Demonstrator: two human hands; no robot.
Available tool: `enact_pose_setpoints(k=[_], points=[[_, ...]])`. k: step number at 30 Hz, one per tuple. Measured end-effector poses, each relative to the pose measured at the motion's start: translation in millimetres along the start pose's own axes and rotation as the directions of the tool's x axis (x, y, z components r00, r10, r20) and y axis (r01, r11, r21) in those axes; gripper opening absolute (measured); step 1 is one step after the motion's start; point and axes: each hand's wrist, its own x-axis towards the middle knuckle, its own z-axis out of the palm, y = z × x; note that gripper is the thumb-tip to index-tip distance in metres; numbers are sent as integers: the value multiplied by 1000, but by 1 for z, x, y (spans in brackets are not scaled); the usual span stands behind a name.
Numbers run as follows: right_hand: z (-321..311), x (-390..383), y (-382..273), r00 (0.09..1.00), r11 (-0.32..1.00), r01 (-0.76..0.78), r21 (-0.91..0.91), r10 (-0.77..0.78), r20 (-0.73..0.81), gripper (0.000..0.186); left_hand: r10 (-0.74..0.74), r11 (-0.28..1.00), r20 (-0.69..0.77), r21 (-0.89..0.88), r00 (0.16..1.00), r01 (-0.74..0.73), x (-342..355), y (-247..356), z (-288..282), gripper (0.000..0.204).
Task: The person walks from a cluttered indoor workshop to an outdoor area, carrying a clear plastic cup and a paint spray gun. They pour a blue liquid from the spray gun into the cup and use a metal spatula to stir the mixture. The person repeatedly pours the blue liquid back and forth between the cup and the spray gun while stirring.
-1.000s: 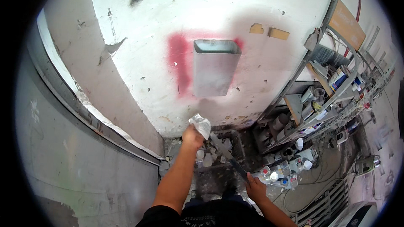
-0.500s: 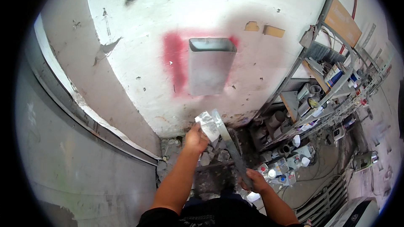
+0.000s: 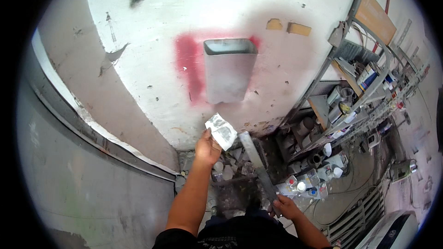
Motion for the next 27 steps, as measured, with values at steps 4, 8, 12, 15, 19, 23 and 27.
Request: enact_pose_setpoints(k=[4,8,12,15,19,23,27], points=[[-8,10,-15,994,995,-79,68,74,81,27,14,1000,87,-13,996,-13,0,-9,8,29],[-11,10,-11,982,971,-165,175,144,123,28,109,992,84,59,990,-114,-3,-17,10,29],[-1,6,-11,975,941,-218,258,200,92,26,181,939,117,274,977,-207,-13,-19,7,27],[0,9,3,973,926,-227,300,203,109,27,222,906,157,333,962,-263,-10,-21,-5,27],[-6,8,14,981,929,-143,342,180,-78,26,249,944,88,202,965,-262,-14,-22,0,29],[-9,3,0,989,928,-103,358,134,-64,25,211,972,-47,120,976,-204,-9,-20,-11,28],[8,32,-24,1000,991,26,129,-24,-16,55,10,1000,-50,0,999,-10,-9,-39,-2,26]])
